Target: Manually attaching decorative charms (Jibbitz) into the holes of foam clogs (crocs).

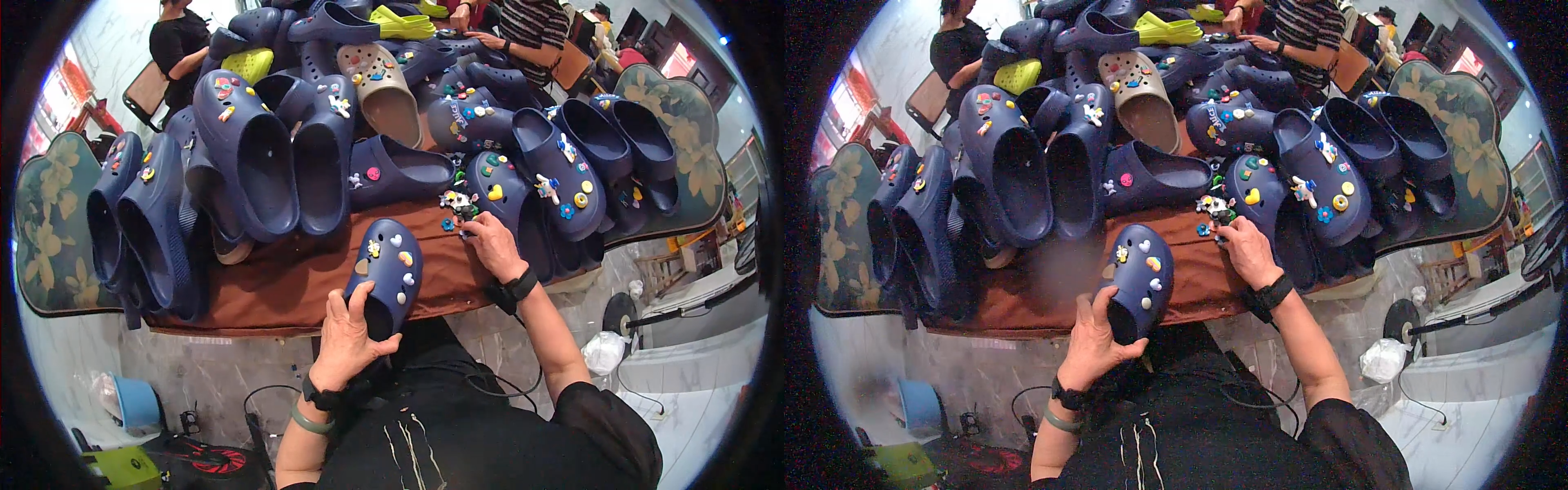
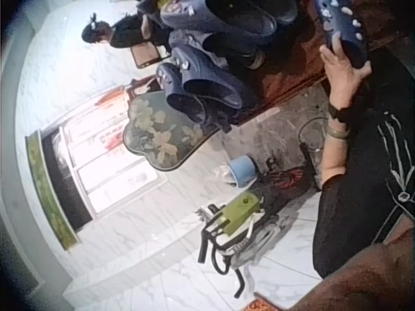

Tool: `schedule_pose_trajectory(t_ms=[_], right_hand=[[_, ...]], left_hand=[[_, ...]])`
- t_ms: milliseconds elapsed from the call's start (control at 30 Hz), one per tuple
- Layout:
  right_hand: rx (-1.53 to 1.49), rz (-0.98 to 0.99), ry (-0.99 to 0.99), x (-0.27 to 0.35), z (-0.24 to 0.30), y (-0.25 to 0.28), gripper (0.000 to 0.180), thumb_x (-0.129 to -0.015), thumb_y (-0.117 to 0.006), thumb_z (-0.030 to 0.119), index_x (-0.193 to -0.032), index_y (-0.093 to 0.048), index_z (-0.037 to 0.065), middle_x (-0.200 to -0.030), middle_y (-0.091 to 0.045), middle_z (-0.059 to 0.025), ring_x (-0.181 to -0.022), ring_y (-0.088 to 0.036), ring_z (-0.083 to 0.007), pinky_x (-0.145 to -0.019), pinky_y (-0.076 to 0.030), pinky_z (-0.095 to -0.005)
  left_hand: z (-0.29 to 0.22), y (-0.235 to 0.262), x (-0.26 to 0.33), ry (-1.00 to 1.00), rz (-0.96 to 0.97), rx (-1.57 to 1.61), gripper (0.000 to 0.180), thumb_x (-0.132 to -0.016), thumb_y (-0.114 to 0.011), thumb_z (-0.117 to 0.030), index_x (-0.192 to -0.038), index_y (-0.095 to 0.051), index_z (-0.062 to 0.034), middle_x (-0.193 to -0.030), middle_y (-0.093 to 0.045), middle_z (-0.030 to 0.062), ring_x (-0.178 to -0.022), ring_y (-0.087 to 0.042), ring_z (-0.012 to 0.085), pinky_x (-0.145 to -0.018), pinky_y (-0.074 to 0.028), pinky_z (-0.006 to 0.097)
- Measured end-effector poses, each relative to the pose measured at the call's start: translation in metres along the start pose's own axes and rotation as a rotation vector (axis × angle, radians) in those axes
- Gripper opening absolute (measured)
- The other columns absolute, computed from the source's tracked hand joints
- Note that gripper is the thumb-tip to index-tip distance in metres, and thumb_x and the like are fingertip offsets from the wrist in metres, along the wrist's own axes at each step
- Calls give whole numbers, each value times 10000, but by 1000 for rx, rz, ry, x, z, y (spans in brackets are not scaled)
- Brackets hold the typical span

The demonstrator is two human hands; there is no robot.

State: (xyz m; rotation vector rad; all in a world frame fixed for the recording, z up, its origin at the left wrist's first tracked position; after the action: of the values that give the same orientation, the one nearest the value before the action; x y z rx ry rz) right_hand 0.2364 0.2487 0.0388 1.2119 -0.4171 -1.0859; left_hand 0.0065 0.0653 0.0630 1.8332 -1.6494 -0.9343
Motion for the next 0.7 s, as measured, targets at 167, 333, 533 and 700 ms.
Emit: schedule_pose_trajectory(t_ms=[167, 333, 533, 700], right_hand=[[-54, -150, 179, 3, 25, 18, 256, -728, -739, 29, -952, -616, 49, -1037, -563, -116, -979, -568, -332, -822, -485, -435], [-329, -152, 35, 3, 31, 13, 181, -789, -738, 32, -951, -659, 19, -900, -689, -119, -844, -665, -293, -773, -523, -372], [-532, -154, 196, -26, 100, 14, 181, -798, -724, 10, -971, -669, 21, -946, -687, -125, -877, -680, -289, -761, -546, -366], [-398, -179, 477, -44, 149, 12, 193, -794, -689, 9, -983, -666, 39, -993, -677, -116, -914, -664, -320, -775, -555, -383]], left_hand=[[2, -3, 0, -16, -16, 23, 1025, -587, -888, -309, -1423, -301, -230, -1150, -377, 189, -1080, -484, 408, -832, -510, 511], [0, 0, 0, -30, -23, 24, 1030, -588, -885, -312, -1426, -290, -235, -1142, -376, 188, -1071, -485, 410, -826, -508, 514], [-1, 1, 0, -37, -28, 10, 1036, -583, -882, -308, -1428, -288, -235, -1117, -374, 190, -1047, -486, 408, -817, -503, 514], [-2, 0, 0, -49, -36, 24, 1039, -585, -880, -307, -1434, -286, -234, -1113, -370, 187, -1036, -481, 410, -826, -494, 512]])
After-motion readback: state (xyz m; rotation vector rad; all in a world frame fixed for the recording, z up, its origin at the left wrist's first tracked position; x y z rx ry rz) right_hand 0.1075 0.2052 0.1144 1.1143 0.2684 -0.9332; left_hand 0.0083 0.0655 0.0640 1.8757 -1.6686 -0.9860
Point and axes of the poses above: each hand's wrist, its own x-axis away from the middle knuckle, its own y-axis out of the back of the hand, z = x × y, the point moved 10 cm from there along -x, towards the middle knuckle
